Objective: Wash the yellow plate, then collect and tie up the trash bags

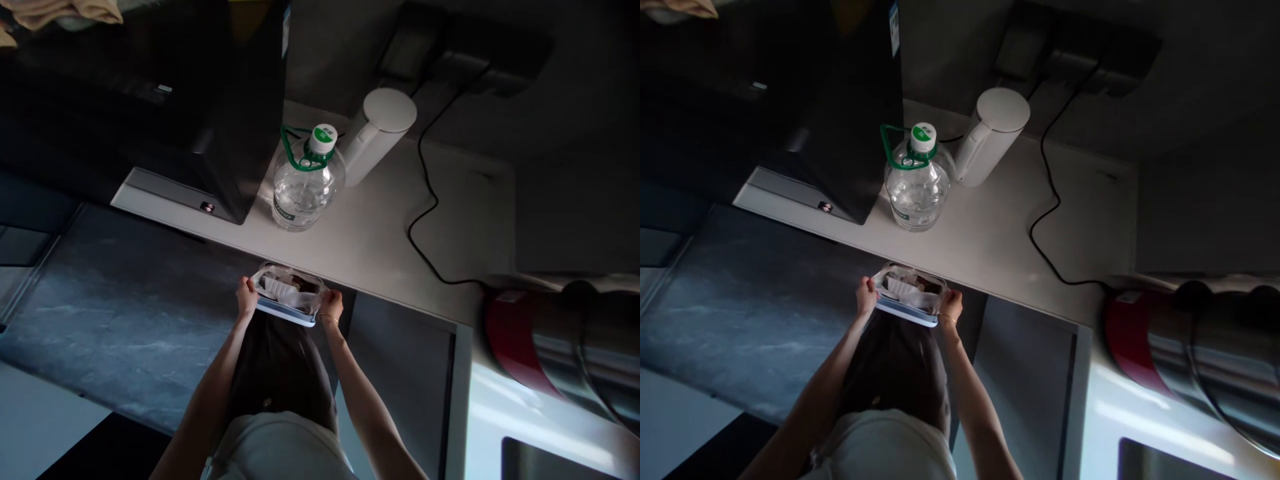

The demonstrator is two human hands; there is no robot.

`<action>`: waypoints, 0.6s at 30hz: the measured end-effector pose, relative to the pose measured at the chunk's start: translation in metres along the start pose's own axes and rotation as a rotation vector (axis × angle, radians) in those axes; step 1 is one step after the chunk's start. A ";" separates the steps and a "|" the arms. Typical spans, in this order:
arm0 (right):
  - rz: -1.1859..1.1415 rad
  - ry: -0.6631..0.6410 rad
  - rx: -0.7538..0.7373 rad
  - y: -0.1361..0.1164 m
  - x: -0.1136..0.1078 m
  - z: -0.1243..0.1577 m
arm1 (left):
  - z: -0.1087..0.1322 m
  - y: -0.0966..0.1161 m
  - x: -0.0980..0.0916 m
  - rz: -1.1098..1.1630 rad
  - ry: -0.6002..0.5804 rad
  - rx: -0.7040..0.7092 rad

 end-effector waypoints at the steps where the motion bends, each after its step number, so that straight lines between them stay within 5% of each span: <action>1: -0.007 0.017 -0.008 -0.003 -0.002 0.002 | 0.000 0.001 0.000 0.010 -0.008 0.005; 10: -0.118 0.105 -0.004 -0.027 -0.004 0.000 | -0.021 0.007 -0.019 0.157 0.068 0.031; 18: -0.184 -0.008 -0.031 -0.037 -0.009 -0.006 | -0.053 0.003 -0.014 0.132 0.075 0.051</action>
Point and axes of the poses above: each hand's wrist, its own z-axis away from the middle knuckle, its own x-axis out of the palm, y = z × x, the point moved 5 cm from there along -z, towards the middle knuckle, and after that the axes turned 14 degrees about y, right-handed, at the moved point
